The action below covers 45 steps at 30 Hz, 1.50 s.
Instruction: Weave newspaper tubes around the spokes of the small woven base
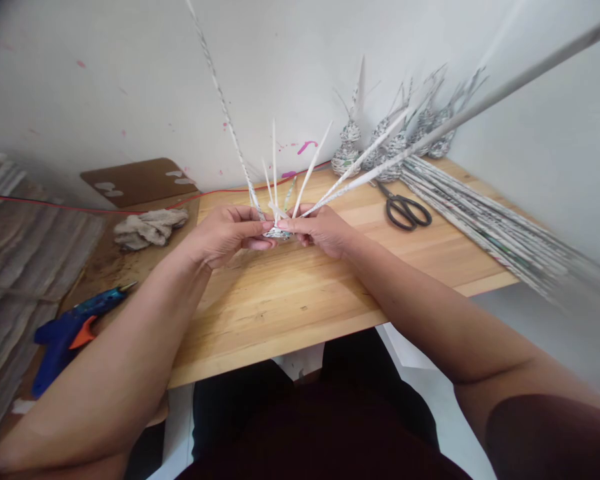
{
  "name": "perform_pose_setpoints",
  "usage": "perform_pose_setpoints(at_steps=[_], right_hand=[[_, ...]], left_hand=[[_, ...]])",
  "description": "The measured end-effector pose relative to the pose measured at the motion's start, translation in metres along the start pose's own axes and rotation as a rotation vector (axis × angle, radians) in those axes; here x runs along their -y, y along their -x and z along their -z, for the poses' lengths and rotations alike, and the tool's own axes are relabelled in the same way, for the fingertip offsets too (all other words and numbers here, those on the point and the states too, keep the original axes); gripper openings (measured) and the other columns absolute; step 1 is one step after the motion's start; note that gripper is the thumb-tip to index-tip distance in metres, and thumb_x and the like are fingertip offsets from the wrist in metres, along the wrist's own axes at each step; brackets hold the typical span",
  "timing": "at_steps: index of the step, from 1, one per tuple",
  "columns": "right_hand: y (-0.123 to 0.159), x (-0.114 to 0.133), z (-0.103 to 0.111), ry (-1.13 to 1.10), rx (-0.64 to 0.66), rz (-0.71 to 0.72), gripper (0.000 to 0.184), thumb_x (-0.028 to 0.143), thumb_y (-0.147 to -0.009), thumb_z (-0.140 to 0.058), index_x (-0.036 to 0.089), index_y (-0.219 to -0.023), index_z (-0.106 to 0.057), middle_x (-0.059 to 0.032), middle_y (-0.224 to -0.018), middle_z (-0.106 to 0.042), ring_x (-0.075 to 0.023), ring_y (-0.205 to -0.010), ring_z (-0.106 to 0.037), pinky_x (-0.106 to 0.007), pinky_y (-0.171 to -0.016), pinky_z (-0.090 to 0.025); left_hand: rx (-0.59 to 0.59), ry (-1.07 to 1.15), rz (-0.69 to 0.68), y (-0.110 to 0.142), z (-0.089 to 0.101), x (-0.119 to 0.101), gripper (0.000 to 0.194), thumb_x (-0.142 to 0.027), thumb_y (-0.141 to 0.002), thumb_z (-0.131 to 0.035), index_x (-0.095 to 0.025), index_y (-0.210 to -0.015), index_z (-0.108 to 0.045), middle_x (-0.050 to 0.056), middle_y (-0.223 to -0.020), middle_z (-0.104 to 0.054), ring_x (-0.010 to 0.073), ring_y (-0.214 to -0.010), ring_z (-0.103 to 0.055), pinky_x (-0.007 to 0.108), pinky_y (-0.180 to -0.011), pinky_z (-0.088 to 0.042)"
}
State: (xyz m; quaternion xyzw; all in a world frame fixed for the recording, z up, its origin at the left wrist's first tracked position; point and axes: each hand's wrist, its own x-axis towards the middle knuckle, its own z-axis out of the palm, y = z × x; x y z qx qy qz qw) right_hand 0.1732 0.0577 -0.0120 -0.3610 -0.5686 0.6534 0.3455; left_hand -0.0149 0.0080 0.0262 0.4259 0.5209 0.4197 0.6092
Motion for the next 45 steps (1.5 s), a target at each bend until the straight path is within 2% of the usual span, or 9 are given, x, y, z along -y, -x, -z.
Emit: perform_pose_setpoints(at_steps=[3,6,10,19,25,31,35,40,45], right_hand=[[0.000,0.000,0.001,0.057,-0.027,0.056,0.030,0.035,-0.064,-0.087,0.016,-0.081,-0.072,-0.0011,-0.072,-0.065,-0.0091,-0.058,-0.048,-0.024,-0.048,-0.032],[-0.001,-0.001,0.002,0.048,0.010,0.081,0.029,0.034,-0.065,-0.085,0.016,-0.086,-0.075,-0.0037,-0.084,-0.070,-0.0114,-0.067,-0.054,-0.025,-0.052,-0.034],[-0.002,-0.002,0.001,0.006,0.100,0.087,0.024,0.033,-0.067,-0.083,0.016,-0.080,-0.073,-0.0020,-0.074,-0.066,-0.0112,-0.065,-0.052,-0.025,-0.054,-0.034],[-0.003,-0.004,-0.003,-0.026,0.032,0.097,0.022,0.029,-0.064,-0.083,0.016,-0.071,-0.067,0.0006,-0.065,-0.061,-0.0099,-0.059,-0.049,-0.024,-0.053,-0.032],[-0.002,-0.004,-0.004,-0.046,0.013,0.100,0.022,0.028,-0.064,-0.082,0.016,-0.071,-0.064,0.0009,-0.066,-0.061,-0.0104,-0.061,-0.050,-0.025,-0.056,-0.035],[-0.002,-0.004,-0.005,-0.046,0.012,0.073,0.022,0.027,-0.064,-0.082,0.017,-0.070,-0.064,0.0008,-0.066,-0.060,-0.0106,-0.061,-0.050,-0.024,-0.054,-0.034],[-0.002,0.000,0.000,-0.077,0.094,0.076,0.026,0.034,-0.067,-0.083,0.016,-0.073,-0.066,0.0004,-0.067,-0.061,-0.0104,-0.061,-0.051,-0.024,-0.054,-0.035],[0.002,0.009,0.007,-0.033,0.245,0.114,0.027,0.031,-0.067,-0.085,0.015,-0.086,-0.073,-0.0023,-0.077,-0.068,-0.0123,-0.069,-0.057,-0.025,-0.062,-0.042],[0.002,0.010,0.008,-0.015,0.297,0.120,0.025,0.029,-0.068,-0.086,0.014,-0.086,-0.075,-0.0038,-0.082,-0.072,-0.0144,-0.076,-0.063,-0.027,-0.073,-0.047]], left_hand=[[-0.004,0.002,0.013,0.000,-0.001,-0.001,0.016,-0.008,-0.069,-0.082,-0.008,-0.076,-0.067,0.006,-0.079,-0.073,0.0129,-0.067,-0.070,0.025,-0.066,-0.061],[-0.008,0.002,0.017,0.000,-0.002,-0.001,0.017,-0.007,-0.066,-0.082,-0.008,-0.076,-0.068,0.007,-0.080,-0.073,0.0131,-0.067,-0.070,0.026,-0.068,-0.061],[-0.006,-0.009,0.020,0.001,-0.003,0.000,0.012,-0.005,-0.069,-0.079,-0.008,-0.073,-0.068,0.006,-0.077,-0.072,0.0124,-0.066,-0.069,0.026,-0.069,-0.061],[0.054,-0.105,-0.032,0.001,-0.001,0.003,0.008,-0.009,-0.075,-0.077,-0.008,-0.076,-0.070,0.006,-0.079,-0.073,0.0103,-0.067,-0.068,0.023,-0.070,-0.057],[0.128,-0.101,-0.055,0.001,0.002,0.004,0.019,-0.016,-0.067,-0.085,-0.008,-0.078,-0.071,0.006,-0.078,-0.073,0.0108,-0.070,-0.068,0.023,-0.071,-0.056],[0.112,-0.117,-0.063,-0.001,0.002,0.007,0.023,-0.020,-0.066,-0.087,-0.009,-0.079,-0.072,0.005,-0.077,-0.072,0.0116,-0.071,-0.069,0.023,-0.071,-0.056],[0.081,-0.111,-0.052,-0.001,0.001,0.007,0.024,-0.021,-0.066,-0.088,-0.009,-0.080,-0.072,0.005,-0.078,-0.072,0.0107,-0.070,-0.068,0.022,-0.069,-0.056],[0.064,-0.055,-0.057,-0.002,0.002,0.005,0.027,-0.022,-0.064,-0.089,-0.008,-0.080,-0.072,0.005,-0.079,-0.072,0.0092,-0.067,-0.067,0.019,-0.064,-0.055],[0.073,-0.055,-0.061,-0.002,0.004,0.004,0.026,-0.023,-0.067,-0.088,-0.009,-0.083,-0.073,0.005,-0.079,-0.072,0.0082,-0.065,-0.066,0.017,-0.062,-0.055]])
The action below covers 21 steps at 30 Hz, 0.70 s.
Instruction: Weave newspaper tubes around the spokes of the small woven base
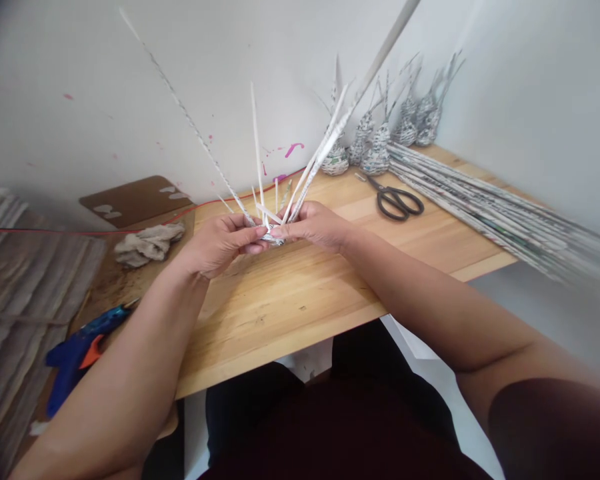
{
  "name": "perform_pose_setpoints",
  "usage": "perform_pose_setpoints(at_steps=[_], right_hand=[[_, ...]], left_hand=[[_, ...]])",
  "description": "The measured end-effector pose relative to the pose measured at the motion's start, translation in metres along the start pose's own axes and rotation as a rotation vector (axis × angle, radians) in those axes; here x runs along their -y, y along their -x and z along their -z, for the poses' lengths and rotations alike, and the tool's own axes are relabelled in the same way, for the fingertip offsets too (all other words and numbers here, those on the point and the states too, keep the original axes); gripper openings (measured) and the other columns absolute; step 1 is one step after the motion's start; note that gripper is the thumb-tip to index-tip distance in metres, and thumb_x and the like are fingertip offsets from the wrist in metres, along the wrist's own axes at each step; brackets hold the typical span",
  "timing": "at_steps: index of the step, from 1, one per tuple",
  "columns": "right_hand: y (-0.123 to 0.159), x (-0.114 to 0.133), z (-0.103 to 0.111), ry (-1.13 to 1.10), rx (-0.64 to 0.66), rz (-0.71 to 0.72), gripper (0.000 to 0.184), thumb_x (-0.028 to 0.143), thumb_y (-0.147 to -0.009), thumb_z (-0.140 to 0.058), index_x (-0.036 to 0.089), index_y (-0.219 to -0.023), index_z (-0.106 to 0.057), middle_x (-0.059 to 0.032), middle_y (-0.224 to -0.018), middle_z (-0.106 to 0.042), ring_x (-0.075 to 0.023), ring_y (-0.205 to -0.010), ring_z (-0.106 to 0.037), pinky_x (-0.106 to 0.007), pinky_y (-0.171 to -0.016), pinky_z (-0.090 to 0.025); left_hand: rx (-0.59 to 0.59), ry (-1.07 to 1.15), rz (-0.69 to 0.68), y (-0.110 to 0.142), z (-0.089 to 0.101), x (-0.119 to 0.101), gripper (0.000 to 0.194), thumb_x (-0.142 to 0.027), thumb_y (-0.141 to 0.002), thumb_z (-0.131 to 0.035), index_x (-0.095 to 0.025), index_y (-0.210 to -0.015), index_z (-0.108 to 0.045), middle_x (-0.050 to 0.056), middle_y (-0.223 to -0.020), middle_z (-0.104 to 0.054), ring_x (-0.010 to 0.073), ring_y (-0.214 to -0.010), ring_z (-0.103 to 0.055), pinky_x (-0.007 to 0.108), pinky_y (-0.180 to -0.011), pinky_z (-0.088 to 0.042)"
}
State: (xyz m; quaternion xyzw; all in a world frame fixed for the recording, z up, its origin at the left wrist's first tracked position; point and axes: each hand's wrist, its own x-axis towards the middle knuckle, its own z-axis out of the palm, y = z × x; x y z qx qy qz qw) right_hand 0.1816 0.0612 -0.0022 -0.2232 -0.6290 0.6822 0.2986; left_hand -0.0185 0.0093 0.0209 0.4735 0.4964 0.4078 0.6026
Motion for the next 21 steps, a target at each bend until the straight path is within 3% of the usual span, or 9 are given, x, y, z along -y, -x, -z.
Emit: perform_pose_setpoints(at_steps=[10,15,21], right_hand=[[0.0004,-0.0060,0.0013,-0.062,-0.055,-0.051,0.029,0.034,-0.064,-0.089,0.013,-0.076,-0.073,-0.0017,-0.071,-0.067,-0.0102,-0.063,-0.055,-0.022,-0.056,-0.038],[0.0007,-0.0039,-0.0018,-0.094,-0.100,-0.073,0.026,0.029,-0.063,-0.087,0.013,-0.078,-0.073,-0.0031,-0.071,-0.068,-0.0113,-0.064,-0.058,-0.023,-0.056,-0.041],[-0.0003,-0.0005,-0.0064,-0.197,-0.031,-0.109,0.021,0.026,-0.063,-0.082,0.013,-0.076,-0.072,-0.0031,-0.066,-0.067,-0.0131,-0.061,-0.060,-0.024,-0.059,-0.046]], left_hand=[[0.092,0.081,0.044,-0.0049,0.0017,0.0057,0.023,-0.020,-0.068,-0.087,-0.010,-0.084,-0.073,0.005,-0.077,-0.073,0.0081,-0.064,-0.066,0.016,-0.059,-0.053],[0.104,0.122,0.043,-0.0032,0.0013,0.0047,0.025,-0.020,-0.066,-0.089,-0.011,-0.083,-0.073,0.004,-0.076,-0.073,0.0072,-0.063,-0.067,0.013,-0.058,-0.053],[0.147,0.218,0.080,-0.0005,-0.0021,0.0032,0.027,-0.016,-0.064,-0.090,-0.010,-0.083,-0.072,0.003,-0.076,-0.073,0.0079,-0.063,-0.068,0.014,-0.060,-0.056]])
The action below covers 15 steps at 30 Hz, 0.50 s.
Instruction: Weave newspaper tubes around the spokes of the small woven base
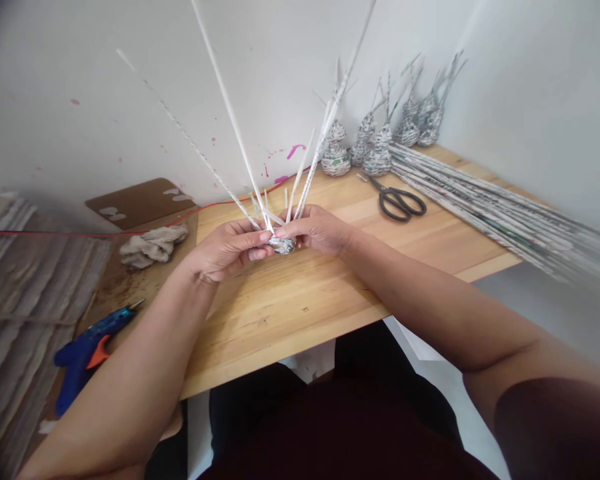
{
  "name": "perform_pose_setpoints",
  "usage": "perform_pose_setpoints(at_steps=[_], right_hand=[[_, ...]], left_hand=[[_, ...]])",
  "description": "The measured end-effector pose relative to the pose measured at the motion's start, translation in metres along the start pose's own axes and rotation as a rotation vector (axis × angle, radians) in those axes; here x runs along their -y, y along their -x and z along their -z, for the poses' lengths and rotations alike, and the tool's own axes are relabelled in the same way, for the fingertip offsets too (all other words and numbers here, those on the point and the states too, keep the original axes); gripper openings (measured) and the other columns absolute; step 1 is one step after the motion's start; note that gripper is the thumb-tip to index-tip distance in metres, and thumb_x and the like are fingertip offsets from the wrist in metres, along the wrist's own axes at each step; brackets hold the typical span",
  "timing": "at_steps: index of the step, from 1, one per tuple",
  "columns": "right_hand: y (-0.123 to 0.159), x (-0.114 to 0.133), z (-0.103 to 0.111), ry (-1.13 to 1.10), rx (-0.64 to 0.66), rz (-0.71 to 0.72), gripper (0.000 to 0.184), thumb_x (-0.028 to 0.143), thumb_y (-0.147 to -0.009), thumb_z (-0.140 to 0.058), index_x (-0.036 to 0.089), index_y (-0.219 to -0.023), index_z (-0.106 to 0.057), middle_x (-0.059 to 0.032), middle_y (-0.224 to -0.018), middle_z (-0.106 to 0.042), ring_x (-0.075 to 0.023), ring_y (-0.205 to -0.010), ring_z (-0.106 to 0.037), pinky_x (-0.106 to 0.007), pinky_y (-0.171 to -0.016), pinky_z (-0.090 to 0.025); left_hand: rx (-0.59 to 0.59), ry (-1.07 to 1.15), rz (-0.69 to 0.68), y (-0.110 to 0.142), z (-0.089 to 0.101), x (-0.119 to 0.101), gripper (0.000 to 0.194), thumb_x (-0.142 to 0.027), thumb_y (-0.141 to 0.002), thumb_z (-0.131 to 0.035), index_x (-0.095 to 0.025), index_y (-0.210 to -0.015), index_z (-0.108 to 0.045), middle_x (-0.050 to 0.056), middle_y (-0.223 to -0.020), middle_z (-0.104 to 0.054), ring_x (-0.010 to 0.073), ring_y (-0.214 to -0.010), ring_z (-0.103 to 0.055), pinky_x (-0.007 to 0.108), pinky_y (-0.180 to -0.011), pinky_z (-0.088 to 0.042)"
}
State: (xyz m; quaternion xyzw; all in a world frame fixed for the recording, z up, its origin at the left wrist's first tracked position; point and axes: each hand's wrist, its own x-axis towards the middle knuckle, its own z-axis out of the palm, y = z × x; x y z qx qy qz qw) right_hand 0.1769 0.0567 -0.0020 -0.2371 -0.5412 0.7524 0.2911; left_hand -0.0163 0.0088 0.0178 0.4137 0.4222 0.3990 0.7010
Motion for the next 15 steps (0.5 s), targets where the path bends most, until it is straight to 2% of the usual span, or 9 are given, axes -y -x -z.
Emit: perform_pose_setpoints(at_steps=[6,11,15], right_hand=[[-0.0029,-0.0045,0.0061,0.039,-0.020,0.031,0.023,0.027,-0.066,-0.084,0.012,-0.079,-0.073,-0.0027,-0.068,-0.067,-0.0112,-0.061,-0.058,-0.022,-0.054,-0.043],[-0.0030,-0.0080,0.0062,0.055,-0.068,0.035,0.025,0.028,-0.064,-0.087,0.012,-0.073,-0.071,-0.0012,-0.065,-0.065,-0.0106,-0.059,-0.056,-0.023,-0.054,-0.043],[-0.0023,-0.0070,0.0024,-0.015,0.009,0.006,0.028,0.030,-0.061,-0.088,0.013,-0.074,-0.070,-0.0011,-0.064,-0.065,-0.0115,-0.058,-0.058,-0.023,-0.055,-0.044]], left_hand=[[-0.049,-0.043,-0.039,-0.0037,0.0023,0.0031,0.031,-0.018,-0.066,-0.089,-0.010,-0.088,-0.070,0.002,-0.079,-0.073,0.0081,-0.065,-0.069,0.015,-0.061,-0.057],[-0.026,-0.094,-0.046,-0.0031,0.0039,0.0029,0.034,-0.021,-0.064,-0.091,-0.010,-0.090,-0.070,0.004,-0.081,-0.074,0.0091,-0.066,-0.068,0.017,-0.062,-0.056],[0.034,-0.066,-0.024,-0.0015,0.0035,0.0025,0.034,-0.021,-0.061,-0.092,-0.011,-0.086,-0.072,0.003,-0.075,-0.073,0.0094,-0.064,-0.067,0.018,-0.061,-0.056]])
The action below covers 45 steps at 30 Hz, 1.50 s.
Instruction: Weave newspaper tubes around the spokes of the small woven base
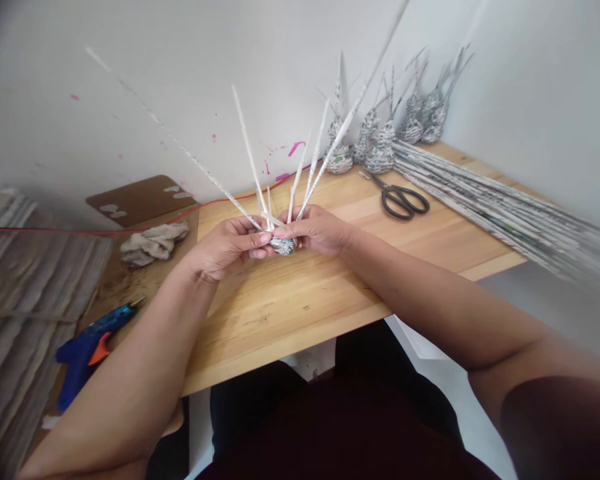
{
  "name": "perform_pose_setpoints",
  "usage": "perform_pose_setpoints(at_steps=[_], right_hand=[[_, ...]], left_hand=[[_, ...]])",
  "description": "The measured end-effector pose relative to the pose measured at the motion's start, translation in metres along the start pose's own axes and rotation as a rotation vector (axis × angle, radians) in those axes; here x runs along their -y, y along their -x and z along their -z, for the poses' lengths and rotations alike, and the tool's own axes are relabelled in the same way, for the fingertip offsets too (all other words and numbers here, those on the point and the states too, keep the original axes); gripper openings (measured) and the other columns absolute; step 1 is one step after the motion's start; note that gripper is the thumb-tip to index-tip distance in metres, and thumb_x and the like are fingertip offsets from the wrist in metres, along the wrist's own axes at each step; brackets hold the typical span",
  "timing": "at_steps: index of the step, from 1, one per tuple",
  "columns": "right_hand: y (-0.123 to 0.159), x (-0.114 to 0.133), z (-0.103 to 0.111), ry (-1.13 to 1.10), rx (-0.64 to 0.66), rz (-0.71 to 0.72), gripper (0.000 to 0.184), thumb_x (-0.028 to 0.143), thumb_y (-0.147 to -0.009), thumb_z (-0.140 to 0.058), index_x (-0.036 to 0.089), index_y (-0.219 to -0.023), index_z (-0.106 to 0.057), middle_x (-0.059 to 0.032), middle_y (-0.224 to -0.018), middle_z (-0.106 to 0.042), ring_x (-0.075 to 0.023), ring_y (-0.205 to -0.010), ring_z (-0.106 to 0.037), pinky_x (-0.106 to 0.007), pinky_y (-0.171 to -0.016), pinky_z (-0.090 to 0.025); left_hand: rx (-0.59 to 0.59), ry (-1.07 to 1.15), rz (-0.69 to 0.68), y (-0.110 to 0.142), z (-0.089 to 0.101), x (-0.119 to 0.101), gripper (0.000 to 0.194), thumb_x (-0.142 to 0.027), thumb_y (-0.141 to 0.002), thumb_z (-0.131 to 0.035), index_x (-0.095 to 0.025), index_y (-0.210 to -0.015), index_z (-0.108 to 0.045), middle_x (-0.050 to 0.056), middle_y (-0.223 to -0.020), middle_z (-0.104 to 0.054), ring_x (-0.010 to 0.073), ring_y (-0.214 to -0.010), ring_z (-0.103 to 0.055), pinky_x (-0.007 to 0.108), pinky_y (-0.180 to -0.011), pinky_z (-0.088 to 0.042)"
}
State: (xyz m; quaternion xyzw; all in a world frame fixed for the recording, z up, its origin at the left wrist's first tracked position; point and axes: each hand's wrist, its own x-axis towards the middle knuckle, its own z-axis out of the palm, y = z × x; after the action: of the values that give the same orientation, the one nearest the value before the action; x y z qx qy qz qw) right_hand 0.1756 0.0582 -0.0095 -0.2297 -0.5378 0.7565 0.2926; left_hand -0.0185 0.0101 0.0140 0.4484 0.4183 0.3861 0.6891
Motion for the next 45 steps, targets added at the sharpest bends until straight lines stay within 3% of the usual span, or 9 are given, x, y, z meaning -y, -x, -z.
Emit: perform_pose_setpoints(at_steps=[3,9,16,27,34,37,41,45], right_hand=[[-0.001,0.000,-0.001,-0.047,0.002,-0.021,0.028,0.028,-0.061,-0.089,0.014,-0.073,-0.068,-0.0011,-0.065,-0.066,-0.0121,-0.060,-0.060,-0.024,-0.056,-0.045],[-0.003,-0.005,0.002,-0.034,-0.152,0.003,0.028,0.024,-0.059,-0.089,0.015,-0.072,-0.067,-0.0004,-0.067,-0.067,-0.0129,-0.064,-0.061,-0.026,-0.061,-0.046],[-0.001,0.002,0.003,-0.050,-0.111,0.062,0.031,0.028,-0.064,-0.088,0.016,-0.085,-0.070,-0.0012,-0.078,-0.070,-0.0130,-0.071,-0.064,-0.026,-0.064,-0.047],[0.000,0.006,0.007,-0.041,-0.166,0.087,0.034,0.028,-0.066,-0.087,0.017,-0.094,-0.072,-0.0007,-0.081,-0.069,-0.0111,-0.072,-0.062,-0.020,-0.057,-0.043],[-0.001,0.012,0.013,-0.028,-0.230,-0.037,0.023,0.035,-0.085,-0.075,0.015,-0.092,-0.068,-0.0022,-0.082,-0.067,-0.0078,-0.059,-0.057,-0.017,-0.048,-0.043],[0.001,0.013,0.019,0.046,-0.292,-0.018,0.028,0.040,-0.084,-0.076,0.015,-0.093,-0.067,-0.0020,-0.081,-0.065,-0.0085,-0.059,-0.058,-0.017,-0.047,-0.045],[0.003,0.010,0.028,0.144,-0.231,0.049,0.038,0.047,-0.075,-0.083,0.016,-0.091,-0.068,-0.0011,-0.081,-0.064,-0.0082,-0.063,-0.059,-0.017,-0.050,-0.045],[0.003,0.005,0.030,0.179,-0.177,0.037,0.037,0.048,-0.074,-0.082,0.017,-0.089,-0.067,0.0007,-0.079,-0.063,-0.0075,-0.061,-0.058,-0.018,-0.051,-0.044]], left_hand=[[-0.001,0.030,0.002,-0.001,0.000,0.000,0.036,-0.022,-0.059,-0.093,-0.012,-0.085,-0.072,0.003,-0.074,-0.072,0.0089,-0.061,-0.067,0.016,-0.058,-0.055],[-0.052,-0.045,-0.052,-0.001,0.002,0.000,0.037,-0.025,-0.060,-0.093,-0.011,-0.088,-0.073,0.004,-0.079,-0.074,0.0096,-0.066,-0.069,0.015,-0.059,-0.056],[-0.109,-0.068,-0.097,0.000,0.004,-0.003,0.037,-0.027,-0.062,-0.092,-0.013,-0.092,-0.075,0.004,-0.085,-0.075,0.0093,-0.068,-0.070,0.016,-0.062,-0.056],[-0.159,-0.115,-0.153,0.002,0.005,-0.006,0.034,-0.031,-0.062,-0.092,-0.016,-0.087,-0.075,0.003,-0.086,-0.076,0.0091,-0.071,-0.069,0.014,-0.060,-0.055],[-0.271,-0.106,-0.205,0.003,0.003,-0.009,0.033,-0.029,-0.060,-0.092,-0.015,-0.083,-0.073,0.002,-0.080,-0.076,0.0084,-0.063,-0.066,0.016,-0.058,-0.055],[-0.291,-0.081,-0.258,0.005,-0.001,-0.011,0.027,-0.026,-0.063,-0.090,-0.017,-0.083,-0.074,0.001,-0.080,-0.076,0.0087,-0.061,-0.065,0.017,-0.057,-0.054],[-0.301,-0.062,-0.312,0.009,-0.006,-0.014,0.014,-0.022,-0.069,-0.085,-0.023,-0.080,-0.075,-0.004,-0.081,-0.076,0.0086,-0.065,-0.065,0.017,-0.061,-0.055],[-0.301,-0.045,-0.383,0.010,-0.007,-0.014,0.021,-0.025,-0.065,-0.088,-0.021,-0.079,-0.073,-0.003,-0.080,-0.075,0.0092,-0.066,-0.066,0.018,-0.063,-0.056]])
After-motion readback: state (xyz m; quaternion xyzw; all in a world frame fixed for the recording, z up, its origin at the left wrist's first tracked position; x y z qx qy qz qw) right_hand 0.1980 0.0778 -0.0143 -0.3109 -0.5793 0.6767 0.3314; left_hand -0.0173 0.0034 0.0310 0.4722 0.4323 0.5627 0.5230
